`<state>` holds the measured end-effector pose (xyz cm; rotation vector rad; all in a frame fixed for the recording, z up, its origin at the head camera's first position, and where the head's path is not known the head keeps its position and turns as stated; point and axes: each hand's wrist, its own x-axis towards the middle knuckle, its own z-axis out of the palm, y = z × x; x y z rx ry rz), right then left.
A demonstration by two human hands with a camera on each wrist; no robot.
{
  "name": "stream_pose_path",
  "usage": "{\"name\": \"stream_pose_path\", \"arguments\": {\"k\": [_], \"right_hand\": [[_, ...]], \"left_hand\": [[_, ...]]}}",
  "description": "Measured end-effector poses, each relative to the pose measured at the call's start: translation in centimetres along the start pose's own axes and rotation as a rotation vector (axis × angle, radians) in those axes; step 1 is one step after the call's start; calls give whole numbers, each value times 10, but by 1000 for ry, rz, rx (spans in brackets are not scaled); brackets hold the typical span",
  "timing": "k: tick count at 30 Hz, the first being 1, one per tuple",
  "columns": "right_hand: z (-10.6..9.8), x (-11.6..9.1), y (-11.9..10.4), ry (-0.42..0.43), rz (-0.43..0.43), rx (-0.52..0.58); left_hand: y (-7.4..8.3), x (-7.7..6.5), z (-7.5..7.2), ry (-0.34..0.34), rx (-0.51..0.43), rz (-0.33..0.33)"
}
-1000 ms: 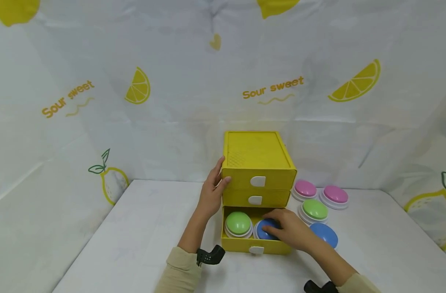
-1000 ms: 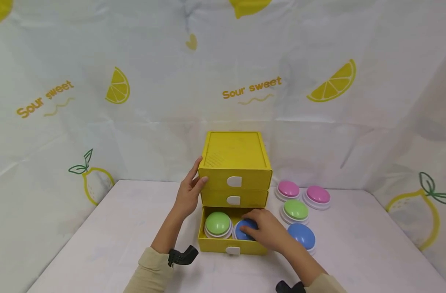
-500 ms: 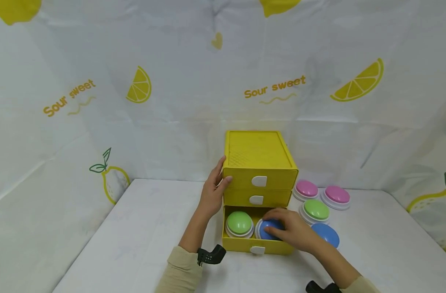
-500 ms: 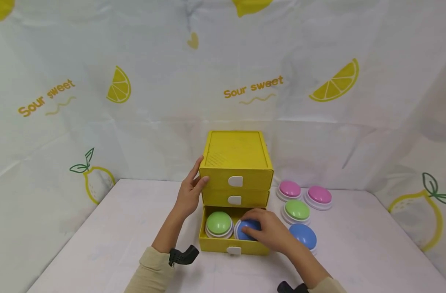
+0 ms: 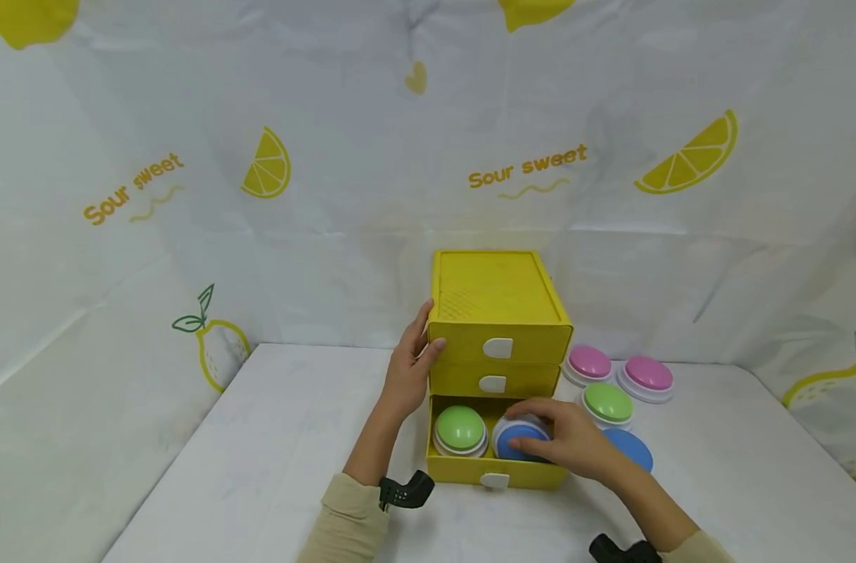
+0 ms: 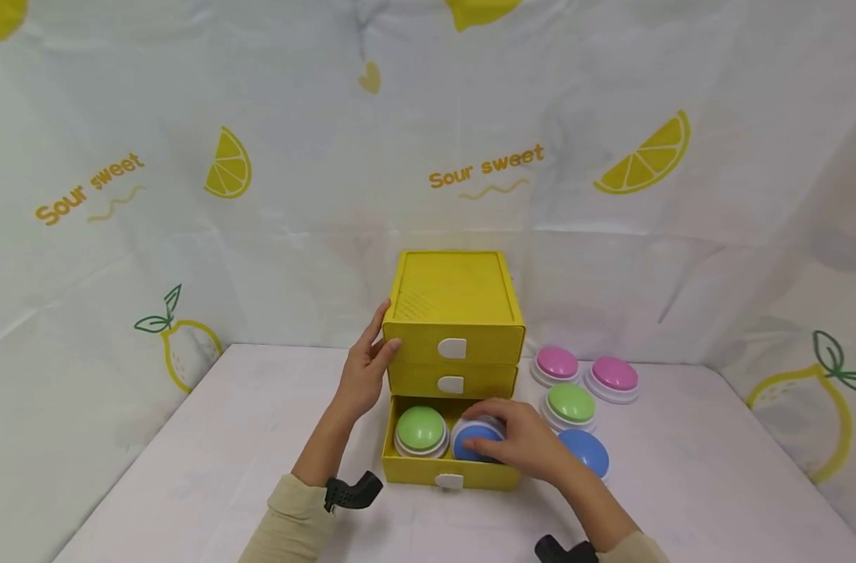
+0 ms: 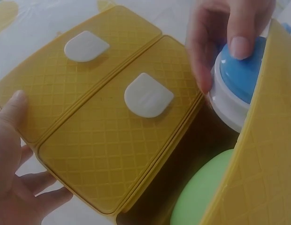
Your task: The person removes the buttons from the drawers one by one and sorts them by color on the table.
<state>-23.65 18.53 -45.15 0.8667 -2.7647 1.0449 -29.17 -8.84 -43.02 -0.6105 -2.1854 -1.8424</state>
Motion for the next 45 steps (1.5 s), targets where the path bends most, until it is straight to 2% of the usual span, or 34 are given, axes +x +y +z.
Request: {"name": "stream_pose_path", "arguments": {"k": [4, 8, 10, 12, 15, 18, 20, 25, 29, 33, 39, 45], "right_hand": [[-7, 4, -2, -102, 28, 22], [-7, 5, -2, -109, 114, 72], [-5, 3, -1, -60, 168, 134], [-3, -1, 1, 26, 188, 195], [-3, -6, 0, 175, 139, 287], [-10, -13, -4, 276, 104, 349], [-17, -18, -5, 304, 98, 386], [-33, -34, 0, 308, 146, 469], [-43, -46, 11, 314, 224, 646], [-52, -59, 25, 373, 320, 797], [-62, -80, 47, 516, 373, 901], [-73, -98, 69, 605, 449, 917]], "left_hand": [[0, 0, 0, 3, -3, 1], [-1, 0, 0, 6, -11, 2], [0, -1, 1, 3, -15, 2], [0, 0, 1, -1, -21, 5], [2, 0, 1, 1, -21, 10], [3, 0, 2, 3, -19, 9], [3, 0, 2, 2, -18, 6], [4, 0, 3, -3, -15, 0], [3, -1, 2, 3, -4, -3], [2, -1, 0, 9, 8, -1], [2, -1, 0, 15, 17, -11], [2, -2, 1, 17, 13, -14]]}}
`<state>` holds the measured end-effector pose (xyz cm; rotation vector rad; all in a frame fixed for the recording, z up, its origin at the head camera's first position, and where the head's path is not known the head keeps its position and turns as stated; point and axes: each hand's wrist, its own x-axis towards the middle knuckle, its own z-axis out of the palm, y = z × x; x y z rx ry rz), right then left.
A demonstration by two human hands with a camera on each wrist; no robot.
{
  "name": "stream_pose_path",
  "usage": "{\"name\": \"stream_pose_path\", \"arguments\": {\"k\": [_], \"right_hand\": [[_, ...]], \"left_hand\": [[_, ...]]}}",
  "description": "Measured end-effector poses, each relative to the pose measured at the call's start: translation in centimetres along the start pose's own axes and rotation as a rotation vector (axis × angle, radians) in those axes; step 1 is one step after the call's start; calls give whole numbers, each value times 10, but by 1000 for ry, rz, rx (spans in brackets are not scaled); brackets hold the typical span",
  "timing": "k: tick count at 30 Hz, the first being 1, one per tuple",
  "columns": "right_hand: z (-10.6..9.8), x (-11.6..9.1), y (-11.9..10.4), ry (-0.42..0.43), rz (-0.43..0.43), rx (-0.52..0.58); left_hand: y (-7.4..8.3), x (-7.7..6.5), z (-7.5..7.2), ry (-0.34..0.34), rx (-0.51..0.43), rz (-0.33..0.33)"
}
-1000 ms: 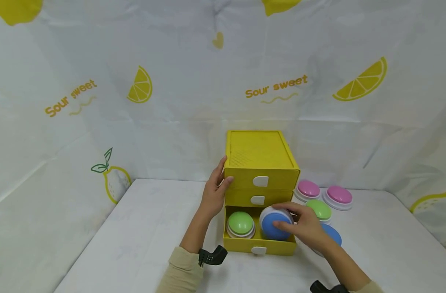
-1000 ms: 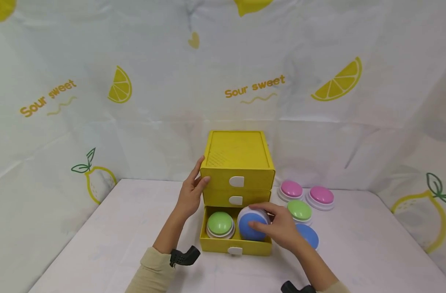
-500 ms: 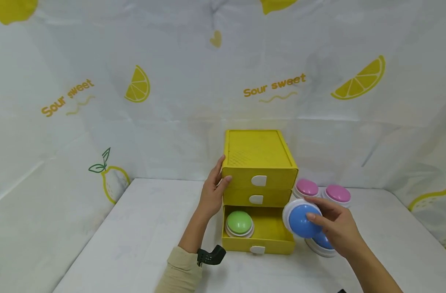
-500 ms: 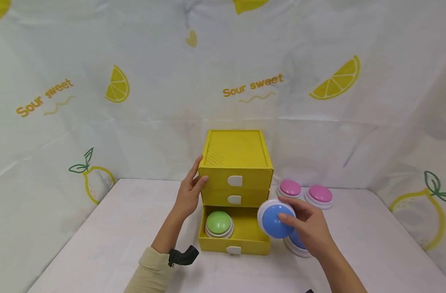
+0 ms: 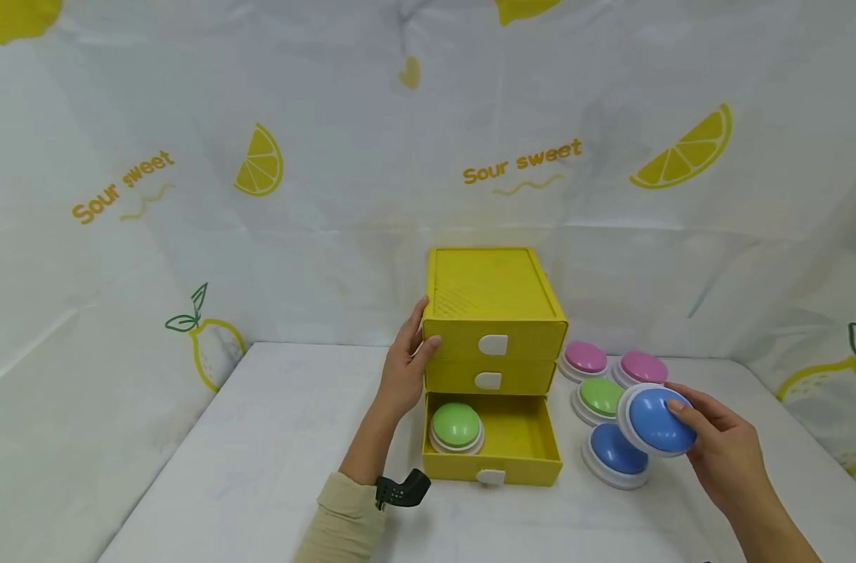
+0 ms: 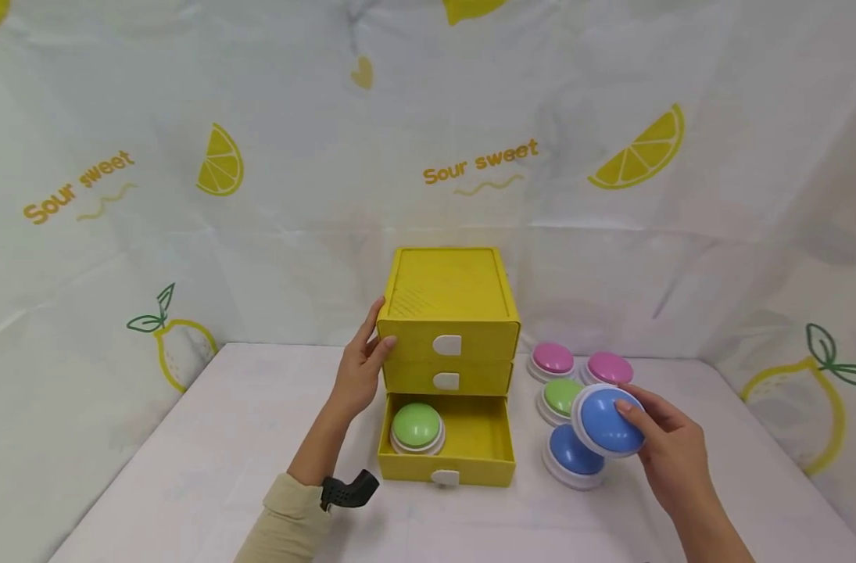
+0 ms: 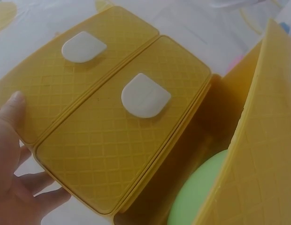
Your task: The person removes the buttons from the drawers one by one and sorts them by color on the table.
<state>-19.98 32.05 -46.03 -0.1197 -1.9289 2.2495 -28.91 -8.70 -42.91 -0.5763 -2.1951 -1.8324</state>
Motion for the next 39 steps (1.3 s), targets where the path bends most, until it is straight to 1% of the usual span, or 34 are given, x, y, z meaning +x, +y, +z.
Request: {"name": "stream_pose_path", "arguments": {"k": [6, 8, 12, 14, 16, 19, 20, 24, 26, 27, 29, 34, 39], "right_hand": [[-24, 8, 9, 56, 76, -67], [-32, 11, 13, 30, 87, -58], [-47, 14, 24, -59, 61, -13], [-52, 14, 29, -78, 60, -17], [-56, 14, 33, -75, 70, -41], [-61, 14, 37, -44, 113, -123], [-63, 15, 38, -33, 132, -182], [-67, 19, 37, 18, 247, -532], [-68, 21, 37, 26, 299, -657], [-68, 21, 38, 31, 313, -685], [-68, 22, 39, 26, 321, -697], [-67, 22, 36, -30, 307, -761], [-65, 20, 31, -78, 350, -793]], "left_hand": [[-1, 1, 0, 3, -7, -2], [-1, 1, 0, -1, -6, 3], [-1, 1, 0, -3, 2, 8], [0, 1, 0, -2, 5, 3], [0, 1, 0, -2, 8, 1], [0, 1, 0, 0, 8, 3], [0, 2, 0, 2, 12, 4], [-2, 1, 1, 9, 16, -2], [-3, 0, 0, 8, 18, -3], [-3, 0, 0, 7, 18, -4], [-3, 0, 0, 3, 23, 0], [-3, 1, 0, 3, 33, 9], [-2, 1, 0, -1, 29, 3]]}}
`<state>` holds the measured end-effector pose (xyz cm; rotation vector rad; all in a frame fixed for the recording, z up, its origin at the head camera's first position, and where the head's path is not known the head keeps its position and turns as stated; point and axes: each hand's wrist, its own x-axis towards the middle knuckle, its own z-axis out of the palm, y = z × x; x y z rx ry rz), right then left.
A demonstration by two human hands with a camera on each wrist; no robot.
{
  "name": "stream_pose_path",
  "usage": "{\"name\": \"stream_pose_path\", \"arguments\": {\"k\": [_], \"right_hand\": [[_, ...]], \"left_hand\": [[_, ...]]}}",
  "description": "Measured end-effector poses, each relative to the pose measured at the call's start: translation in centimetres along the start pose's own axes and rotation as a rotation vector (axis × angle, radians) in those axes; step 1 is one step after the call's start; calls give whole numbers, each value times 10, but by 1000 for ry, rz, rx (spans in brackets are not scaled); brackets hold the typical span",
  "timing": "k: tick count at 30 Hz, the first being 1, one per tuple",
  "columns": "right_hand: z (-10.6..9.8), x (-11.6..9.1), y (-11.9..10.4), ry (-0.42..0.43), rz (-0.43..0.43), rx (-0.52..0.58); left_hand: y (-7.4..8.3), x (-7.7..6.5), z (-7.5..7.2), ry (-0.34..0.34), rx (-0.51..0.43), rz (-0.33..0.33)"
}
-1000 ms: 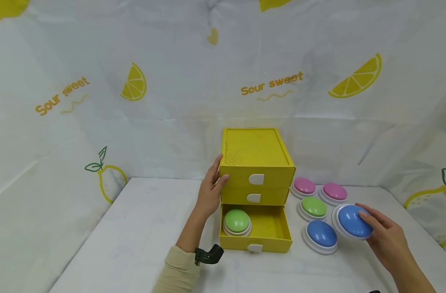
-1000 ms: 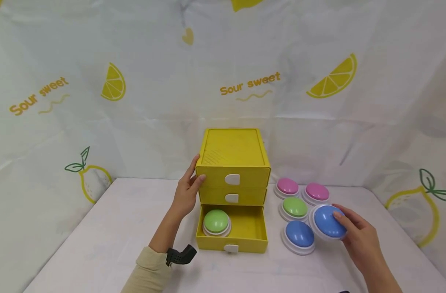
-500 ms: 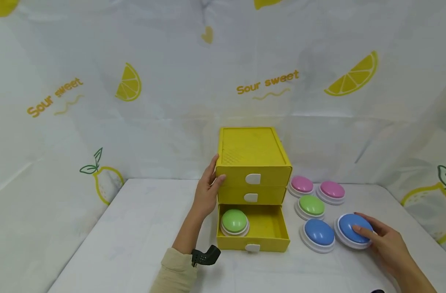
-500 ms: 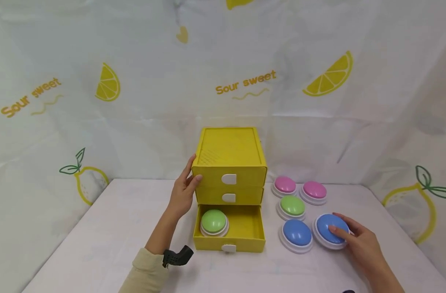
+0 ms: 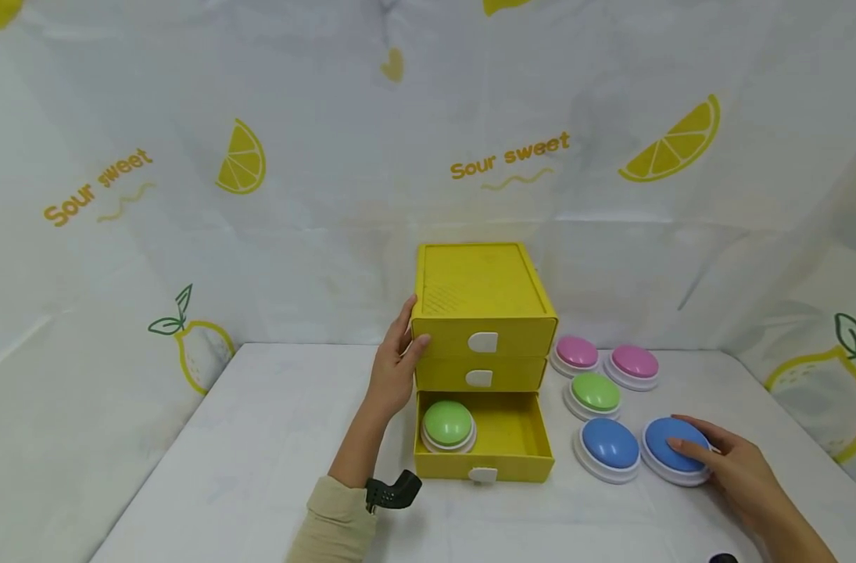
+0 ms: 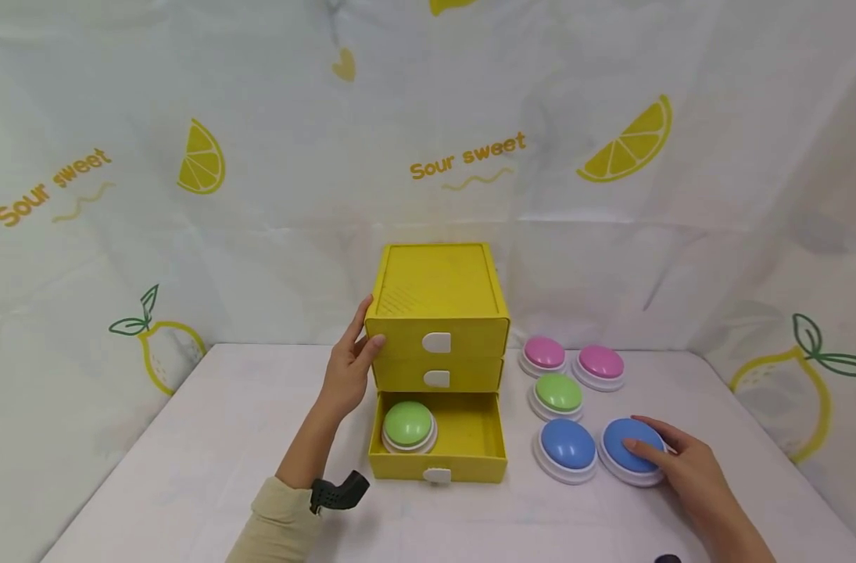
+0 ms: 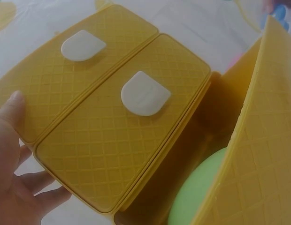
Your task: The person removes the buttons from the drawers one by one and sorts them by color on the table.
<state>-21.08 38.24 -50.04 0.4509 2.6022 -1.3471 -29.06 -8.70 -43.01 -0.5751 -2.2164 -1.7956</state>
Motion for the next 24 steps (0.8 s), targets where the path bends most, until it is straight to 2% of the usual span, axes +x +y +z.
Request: {"name": "stream_pose_path", "arguments": {"k": [5, 8, 18, 24], "right_hand": [[-2, -3, -2, -27, -9, -112], [-2, -5, -2, 3, -47, -160], [2, -4, 4, 83, -110, -197], [2, -6, 9, 159, -222, -215]], "left_hand": [[2, -1, 0, -3, -7, 7], [2, -1, 0, 2, -8, 4], [-1, 0, 0, 6, 2, -2], [-1, 1, 0, 6, 0, 5]]}}
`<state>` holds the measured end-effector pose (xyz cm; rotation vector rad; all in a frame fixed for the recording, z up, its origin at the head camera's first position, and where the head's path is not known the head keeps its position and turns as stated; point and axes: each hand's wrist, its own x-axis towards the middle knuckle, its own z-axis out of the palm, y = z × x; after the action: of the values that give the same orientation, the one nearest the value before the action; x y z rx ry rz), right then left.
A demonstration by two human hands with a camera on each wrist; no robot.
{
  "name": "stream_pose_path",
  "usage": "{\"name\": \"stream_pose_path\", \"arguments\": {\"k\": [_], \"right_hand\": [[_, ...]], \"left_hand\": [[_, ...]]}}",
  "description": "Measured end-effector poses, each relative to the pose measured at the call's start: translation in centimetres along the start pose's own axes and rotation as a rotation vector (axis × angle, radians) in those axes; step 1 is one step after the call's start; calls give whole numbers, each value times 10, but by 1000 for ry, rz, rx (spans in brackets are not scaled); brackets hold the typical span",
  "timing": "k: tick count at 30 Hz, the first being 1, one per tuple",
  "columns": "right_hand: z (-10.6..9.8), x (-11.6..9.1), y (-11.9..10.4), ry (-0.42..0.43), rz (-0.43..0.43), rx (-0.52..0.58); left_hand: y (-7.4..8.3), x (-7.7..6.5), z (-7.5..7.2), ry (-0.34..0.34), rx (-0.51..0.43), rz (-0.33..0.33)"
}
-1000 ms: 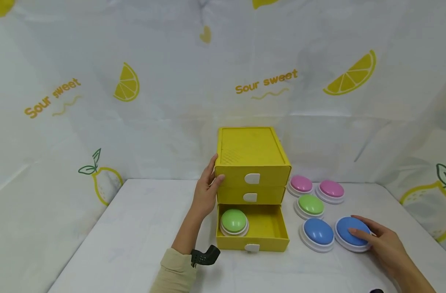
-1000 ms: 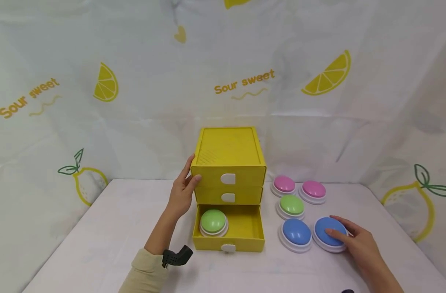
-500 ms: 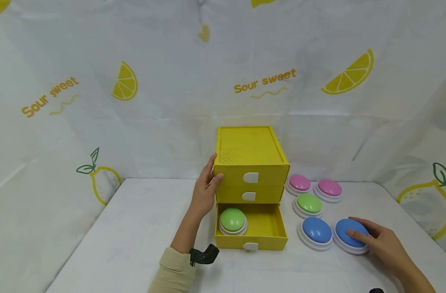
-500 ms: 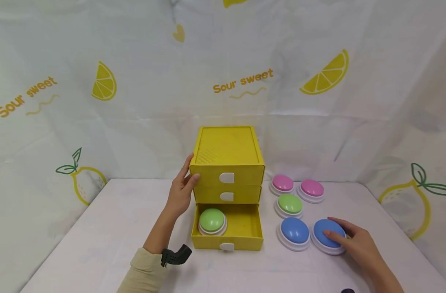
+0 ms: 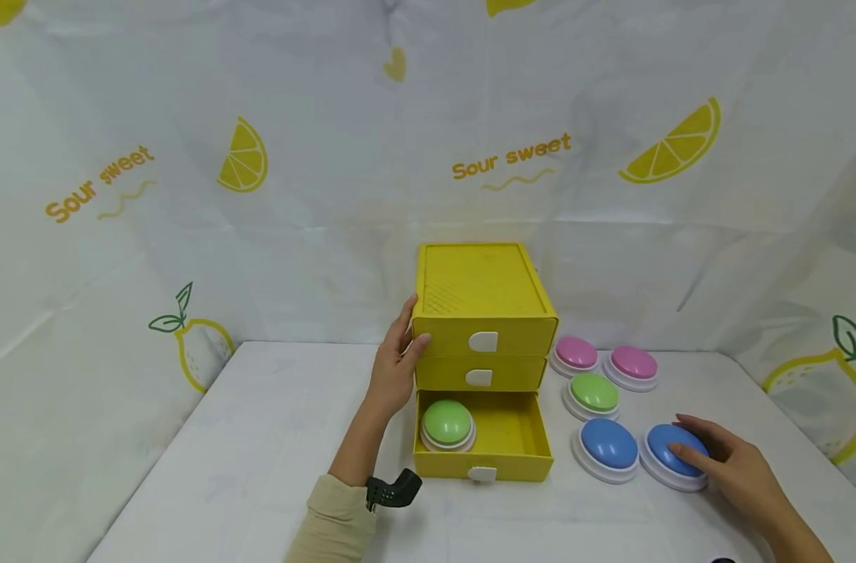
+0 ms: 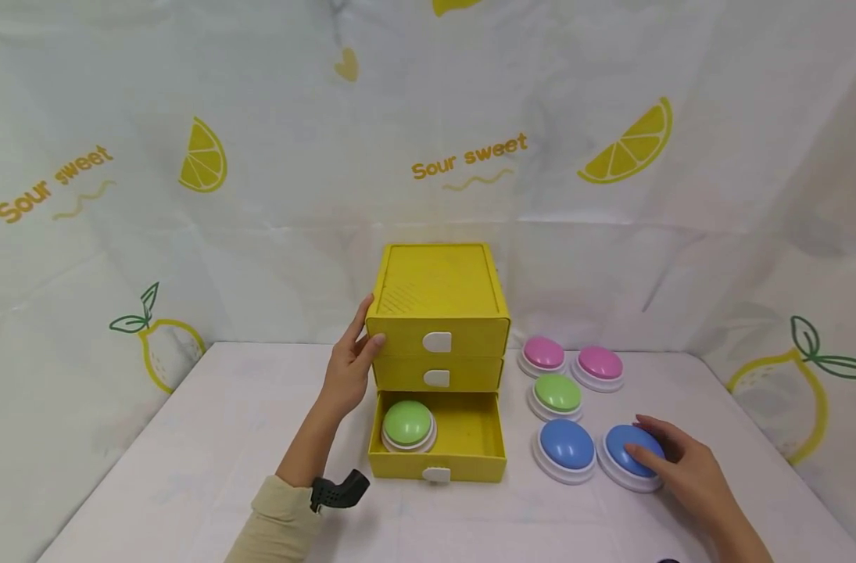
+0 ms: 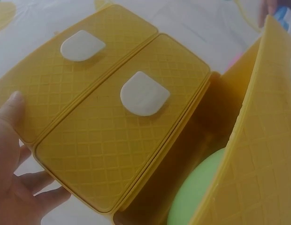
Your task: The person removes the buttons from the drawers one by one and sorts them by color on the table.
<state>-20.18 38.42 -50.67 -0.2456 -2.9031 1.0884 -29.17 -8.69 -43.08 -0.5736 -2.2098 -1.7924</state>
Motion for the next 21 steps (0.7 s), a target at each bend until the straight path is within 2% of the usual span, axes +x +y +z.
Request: {"name": "stream_pose_path", "arguments": {"k": [3, 9, 16, 21], "right_hand": [[0, -1, -1, 21, -35, -17], [-8, -2, -23, -24, -36, -16], [-10, -11, -58, 64, -185, -31], [-6, -18, -88, 100, -308, 27]], "left_hand": [[0, 0, 0, -3, 3, 2], [2, 1, -1, -4, 0, 5], [2, 1, -1, 3, -10, 1], [0, 0, 0, 0, -14, 7]]}}
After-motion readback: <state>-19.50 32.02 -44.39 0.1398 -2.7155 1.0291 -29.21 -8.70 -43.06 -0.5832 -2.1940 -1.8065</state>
